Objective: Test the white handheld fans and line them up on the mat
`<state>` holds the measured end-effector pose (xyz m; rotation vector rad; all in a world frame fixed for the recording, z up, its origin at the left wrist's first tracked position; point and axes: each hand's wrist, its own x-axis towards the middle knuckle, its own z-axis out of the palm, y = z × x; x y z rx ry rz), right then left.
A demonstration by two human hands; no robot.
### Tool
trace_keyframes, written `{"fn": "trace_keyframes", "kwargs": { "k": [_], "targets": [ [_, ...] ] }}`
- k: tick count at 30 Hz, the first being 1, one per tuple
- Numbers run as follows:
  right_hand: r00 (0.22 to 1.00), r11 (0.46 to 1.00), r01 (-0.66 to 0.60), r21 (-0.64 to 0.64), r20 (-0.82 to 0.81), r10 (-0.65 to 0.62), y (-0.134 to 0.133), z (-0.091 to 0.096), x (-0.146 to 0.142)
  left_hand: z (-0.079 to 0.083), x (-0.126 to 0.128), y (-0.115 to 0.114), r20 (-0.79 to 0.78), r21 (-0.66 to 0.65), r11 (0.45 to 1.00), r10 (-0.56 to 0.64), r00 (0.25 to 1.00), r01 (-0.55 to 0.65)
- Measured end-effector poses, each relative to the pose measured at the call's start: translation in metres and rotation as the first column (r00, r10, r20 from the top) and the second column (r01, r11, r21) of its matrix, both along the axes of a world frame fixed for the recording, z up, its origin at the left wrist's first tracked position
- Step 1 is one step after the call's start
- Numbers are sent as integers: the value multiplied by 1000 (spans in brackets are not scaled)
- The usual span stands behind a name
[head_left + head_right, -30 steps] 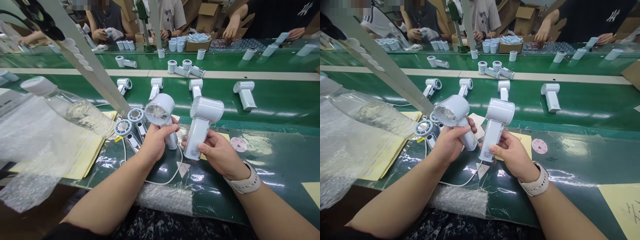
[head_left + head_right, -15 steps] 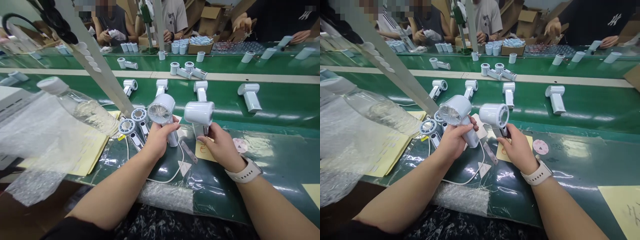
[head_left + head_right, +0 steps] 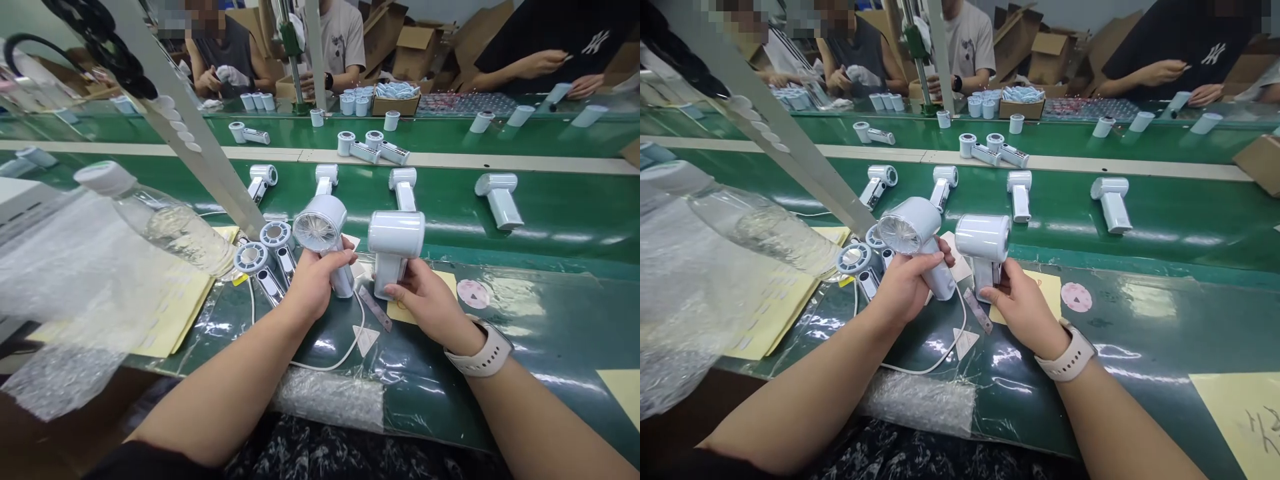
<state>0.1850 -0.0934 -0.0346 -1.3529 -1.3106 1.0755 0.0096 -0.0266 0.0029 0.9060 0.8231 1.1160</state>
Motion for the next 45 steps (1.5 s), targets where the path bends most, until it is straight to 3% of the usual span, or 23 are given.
{"fn": "trace_keyframes", "kwargs": {
  "k": [3,7,18,21,25,33,40,45],
  "targets": [
    [974,997,-24,-77,-229,6,-3,3,-1,2,-1,-1,19,-6,1000,-25,1000,25],
    [921,992,-70,-108,-388,23,-3,6,-1,5,-2,-3,-2,-13,999,-39,999,39],
    [842,975,-185,-126,-532,91,-9,27,-2,6,-3,-5,40,-70,996,-46,998,49],
    [826,985,-125,-121,-562,36,-10,32,-4,7,-6,-4,152,-109,976,-171,974,188],
    [817,995,-42,-92,-577,-19,-11,39,-6,7,-10,-3,274,-60,889,-423,864,455],
    [737,996,-48,-74,-675,-14,-14,45,-10,3,-9,-3,189,-33,872,-475,859,489],
    [845,997,-3,-79,-534,-40,-17,39,-1,7,-11,-3,113,1,891,-451,886,453],
    [897,998,52,-23,-439,-57,-17,40,2,9,-11,-5,10,93,918,-387,922,384]
  ]
}}
